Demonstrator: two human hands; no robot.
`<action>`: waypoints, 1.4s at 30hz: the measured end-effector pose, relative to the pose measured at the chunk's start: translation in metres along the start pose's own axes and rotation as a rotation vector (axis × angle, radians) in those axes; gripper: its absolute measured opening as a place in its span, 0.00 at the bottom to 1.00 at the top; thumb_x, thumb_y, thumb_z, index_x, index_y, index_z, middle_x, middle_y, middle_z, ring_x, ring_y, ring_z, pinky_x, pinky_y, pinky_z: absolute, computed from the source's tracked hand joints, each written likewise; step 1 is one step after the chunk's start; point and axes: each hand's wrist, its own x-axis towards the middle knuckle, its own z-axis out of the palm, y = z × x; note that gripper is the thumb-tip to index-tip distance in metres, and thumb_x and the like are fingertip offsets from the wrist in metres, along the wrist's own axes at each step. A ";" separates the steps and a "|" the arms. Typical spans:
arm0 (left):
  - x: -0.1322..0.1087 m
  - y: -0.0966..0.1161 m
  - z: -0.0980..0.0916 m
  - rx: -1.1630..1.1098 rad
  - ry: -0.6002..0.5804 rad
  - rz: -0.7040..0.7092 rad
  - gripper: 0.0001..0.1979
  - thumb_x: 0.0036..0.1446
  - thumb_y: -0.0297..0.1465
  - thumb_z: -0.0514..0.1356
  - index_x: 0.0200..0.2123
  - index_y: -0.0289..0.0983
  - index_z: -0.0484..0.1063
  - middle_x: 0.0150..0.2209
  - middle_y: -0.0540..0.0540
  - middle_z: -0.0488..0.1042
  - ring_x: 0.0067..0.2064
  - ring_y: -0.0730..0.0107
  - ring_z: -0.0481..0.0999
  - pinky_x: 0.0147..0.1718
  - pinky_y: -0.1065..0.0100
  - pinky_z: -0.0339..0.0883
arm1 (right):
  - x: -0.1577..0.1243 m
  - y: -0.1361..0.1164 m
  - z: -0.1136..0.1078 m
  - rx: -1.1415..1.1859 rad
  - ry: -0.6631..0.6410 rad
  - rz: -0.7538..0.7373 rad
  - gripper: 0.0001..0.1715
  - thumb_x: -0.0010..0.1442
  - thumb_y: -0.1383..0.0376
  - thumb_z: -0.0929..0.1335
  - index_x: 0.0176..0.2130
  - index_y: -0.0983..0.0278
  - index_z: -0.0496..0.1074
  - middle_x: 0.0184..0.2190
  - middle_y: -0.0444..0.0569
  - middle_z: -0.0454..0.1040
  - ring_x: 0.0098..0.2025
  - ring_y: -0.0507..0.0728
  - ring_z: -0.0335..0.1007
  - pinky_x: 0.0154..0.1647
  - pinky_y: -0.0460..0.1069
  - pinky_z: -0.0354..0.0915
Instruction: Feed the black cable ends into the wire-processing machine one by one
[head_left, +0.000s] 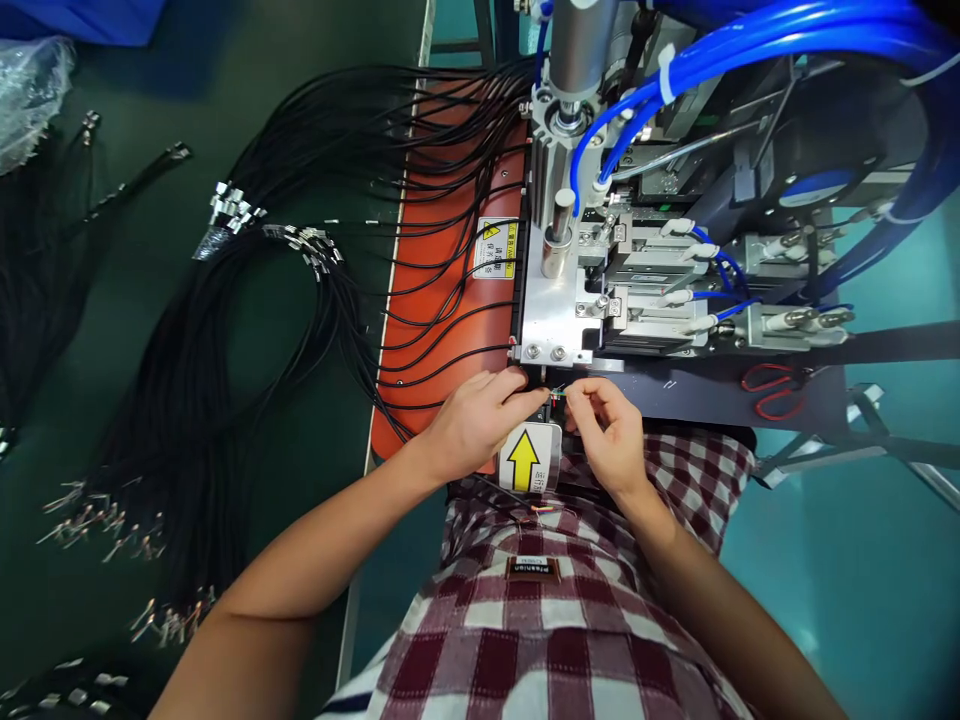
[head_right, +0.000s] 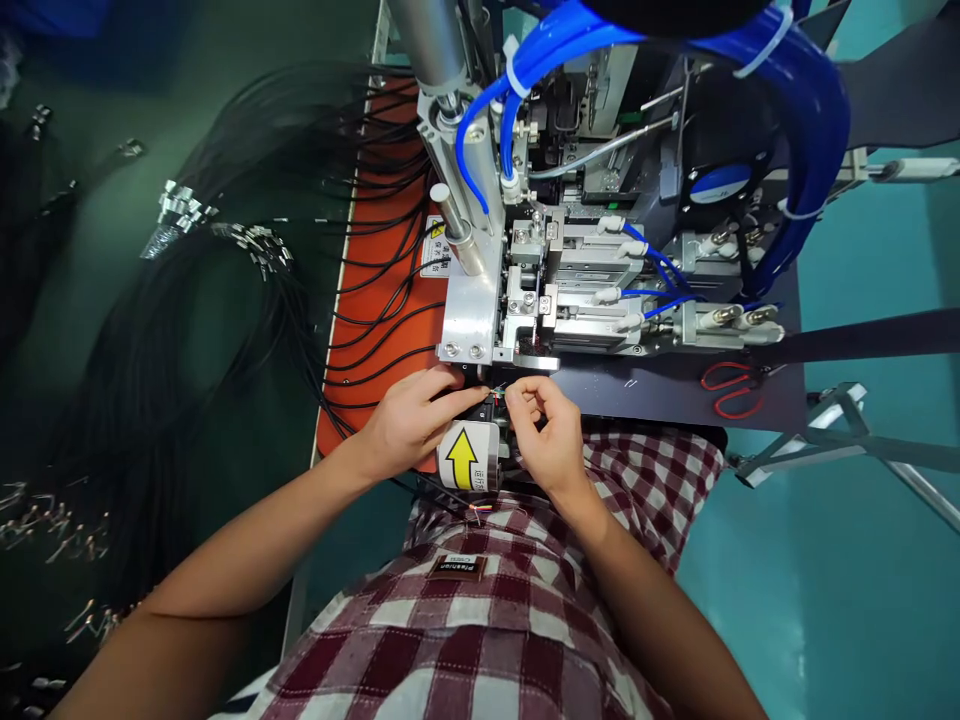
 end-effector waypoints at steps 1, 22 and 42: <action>0.000 0.000 0.000 -0.006 0.002 0.000 0.16 0.66 0.29 0.47 0.48 0.35 0.72 0.34 0.43 0.69 0.34 0.67 0.69 0.32 0.69 0.65 | 0.001 -0.001 0.001 -0.011 0.002 -0.004 0.07 0.62 0.62 0.66 0.34 0.63 0.69 0.25 0.43 0.67 0.25 0.51 0.63 0.26 0.47 0.62; 0.000 0.000 0.001 0.013 -0.038 0.010 0.16 0.67 0.30 0.46 0.50 0.35 0.70 0.35 0.43 0.69 0.34 0.67 0.69 0.32 0.68 0.64 | 0.002 -0.007 0.003 0.017 -0.002 0.070 0.10 0.63 0.61 0.65 0.31 0.63 0.66 0.20 0.39 0.62 0.21 0.50 0.57 0.22 0.46 0.55; -0.001 -0.001 0.001 -0.011 -0.025 0.029 0.15 0.64 0.28 0.49 0.50 0.32 0.70 0.36 0.42 0.69 0.35 0.65 0.70 0.33 0.67 0.64 | 0.001 -0.018 -0.001 -0.070 -0.039 0.101 0.10 0.63 0.61 0.64 0.31 0.62 0.65 0.20 0.40 0.62 0.21 0.49 0.57 0.21 0.46 0.53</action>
